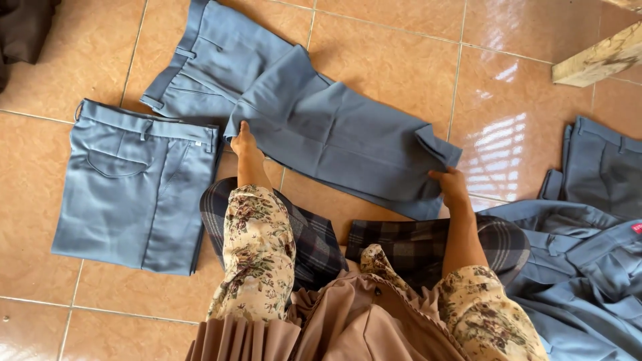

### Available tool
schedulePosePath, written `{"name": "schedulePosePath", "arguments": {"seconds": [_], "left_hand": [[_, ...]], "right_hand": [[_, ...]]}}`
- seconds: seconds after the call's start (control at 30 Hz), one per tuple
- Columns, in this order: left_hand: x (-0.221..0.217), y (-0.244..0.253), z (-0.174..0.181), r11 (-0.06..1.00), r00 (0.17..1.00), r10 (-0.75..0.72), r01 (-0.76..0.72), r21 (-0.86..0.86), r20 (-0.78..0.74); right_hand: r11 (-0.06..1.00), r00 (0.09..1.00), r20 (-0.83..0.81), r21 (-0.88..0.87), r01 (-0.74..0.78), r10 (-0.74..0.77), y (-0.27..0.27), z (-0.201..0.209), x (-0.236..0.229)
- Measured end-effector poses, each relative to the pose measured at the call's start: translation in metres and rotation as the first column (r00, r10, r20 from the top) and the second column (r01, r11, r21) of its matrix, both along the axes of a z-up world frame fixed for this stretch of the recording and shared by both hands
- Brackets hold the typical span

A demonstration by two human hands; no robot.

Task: Folding multiple pairs of blue fabric pants into neat rectangular shapes on a tiled floor.

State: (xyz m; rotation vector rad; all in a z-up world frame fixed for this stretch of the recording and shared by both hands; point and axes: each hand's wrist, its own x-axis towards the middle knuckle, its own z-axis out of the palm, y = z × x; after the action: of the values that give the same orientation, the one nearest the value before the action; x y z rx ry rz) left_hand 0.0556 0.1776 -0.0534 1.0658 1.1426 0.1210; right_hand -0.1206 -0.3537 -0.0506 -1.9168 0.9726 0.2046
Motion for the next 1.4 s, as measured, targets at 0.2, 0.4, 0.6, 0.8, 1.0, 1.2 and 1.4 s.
{"name": "schedulePosePath", "arguments": {"seconds": [0.2,0.4,0.6,0.8,1.0,1.2,1.4], "left_hand": [[0.004,-0.003,0.001,0.999,0.999,-0.038,0.038,0.016,-0.028],[0.009,0.008,-0.036,0.994,0.996,-0.075,0.079,0.078,-0.057],[0.001,0.004,-0.011,0.995,0.998,-0.062,0.064,0.072,-0.029],[0.002,0.005,-0.012,0.993,0.997,-0.078,0.076,0.089,0.021],[0.006,0.010,-0.048,0.983,0.995,-0.088,0.080,0.165,0.040],[-0.006,-0.008,-0.018,0.854,0.992,0.062,0.004,0.520,-0.109],[-0.039,-0.069,0.048,0.140,0.927,-0.274,0.301,0.943,-0.256]], "right_hand": [[0.966,0.931,0.262,0.043,0.253,-0.255,-0.022,-0.015,-0.029],[0.987,0.961,-0.273,-0.161,-0.004,-0.041,-0.009,-0.013,-0.022],[0.964,0.968,-0.203,-0.248,0.097,-0.150,-0.012,-0.021,-0.031],[0.963,0.952,-0.229,-0.219,0.155,-0.205,-0.009,-0.023,-0.032],[0.930,0.908,-0.231,-0.199,0.309,-0.351,0.027,0.024,-0.021],[0.942,0.905,-0.327,-0.280,0.183,-0.273,0.039,0.043,-0.017],[0.972,0.957,-0.255,-0.220,0.082,-0.138,0.012,0.000,-0.023]]}}
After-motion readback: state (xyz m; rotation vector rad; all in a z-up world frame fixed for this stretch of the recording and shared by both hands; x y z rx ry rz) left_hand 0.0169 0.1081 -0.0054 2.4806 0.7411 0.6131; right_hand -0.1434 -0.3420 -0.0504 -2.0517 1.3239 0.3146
